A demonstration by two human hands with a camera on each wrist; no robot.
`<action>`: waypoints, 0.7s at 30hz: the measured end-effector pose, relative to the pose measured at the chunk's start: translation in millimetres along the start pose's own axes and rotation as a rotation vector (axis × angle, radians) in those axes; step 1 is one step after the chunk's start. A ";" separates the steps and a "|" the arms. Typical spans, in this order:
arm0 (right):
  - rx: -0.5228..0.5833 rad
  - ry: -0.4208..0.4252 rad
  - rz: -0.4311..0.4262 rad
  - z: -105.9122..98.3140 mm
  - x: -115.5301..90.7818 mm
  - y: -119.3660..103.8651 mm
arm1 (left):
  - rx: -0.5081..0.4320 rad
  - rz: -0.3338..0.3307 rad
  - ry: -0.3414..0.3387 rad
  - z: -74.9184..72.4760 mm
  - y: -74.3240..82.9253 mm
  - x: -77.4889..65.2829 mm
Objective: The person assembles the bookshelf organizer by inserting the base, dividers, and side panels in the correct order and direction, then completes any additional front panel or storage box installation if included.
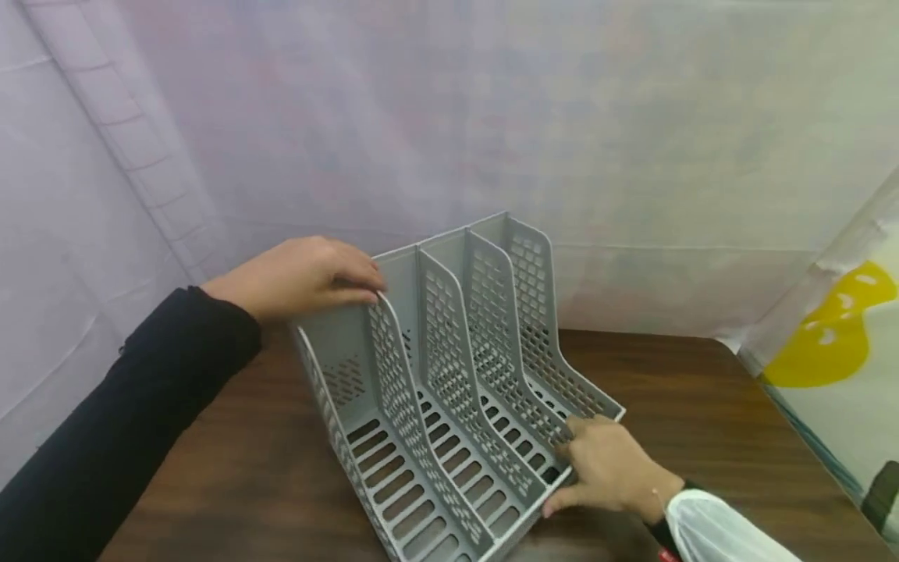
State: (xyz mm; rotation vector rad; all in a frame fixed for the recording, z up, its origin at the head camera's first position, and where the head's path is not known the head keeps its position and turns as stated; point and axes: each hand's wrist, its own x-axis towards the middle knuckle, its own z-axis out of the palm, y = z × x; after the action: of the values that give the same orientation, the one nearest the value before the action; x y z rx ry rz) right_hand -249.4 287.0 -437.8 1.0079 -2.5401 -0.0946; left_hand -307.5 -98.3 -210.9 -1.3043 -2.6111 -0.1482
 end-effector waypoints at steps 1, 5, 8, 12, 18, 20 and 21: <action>-0.036 0.033 0.025 2.1 -0.8 -8.7 | 0.003 -0.035 0.002 -1.3 -0.2 -3.1; -0.163 0.102 0.166 3.1 -3.2 -35.2 | -0.034 -0.086 0.077 7.2 7.5 -15.7; -0.227 0.138 0.270 3.8 -0.3 -41.1 | -0.075 -0.035 0.139 36.3 24.7 -24.5; -0.228 0.170 0.369 8.6 8.1 -41.5 | -0.110 0.019 0.108 93.5 54.5 -38.1; -0.191 0.172 0.447 15.7 24.6 -46.4 | -0.374 -0.118 -0.139 144.5 80.4 -50.1; -0.177 0.160 0.477 15.7 28.5 -46.0 | -0.448 -0.186 -0.173 148.8 82.3 -49.7; -0.169 0.151 0.496 15.4 29.5 -45.0 | -0.474 -0.204 -0.177 149.7 82.5 -48.9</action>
State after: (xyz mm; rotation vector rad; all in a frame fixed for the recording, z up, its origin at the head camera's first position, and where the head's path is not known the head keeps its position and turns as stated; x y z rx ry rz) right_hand -246.0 232.8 -451.1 0.2936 -2.5112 -0.0849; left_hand -235.5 -58.7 -368.6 -1.2193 -2.9756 -0.7578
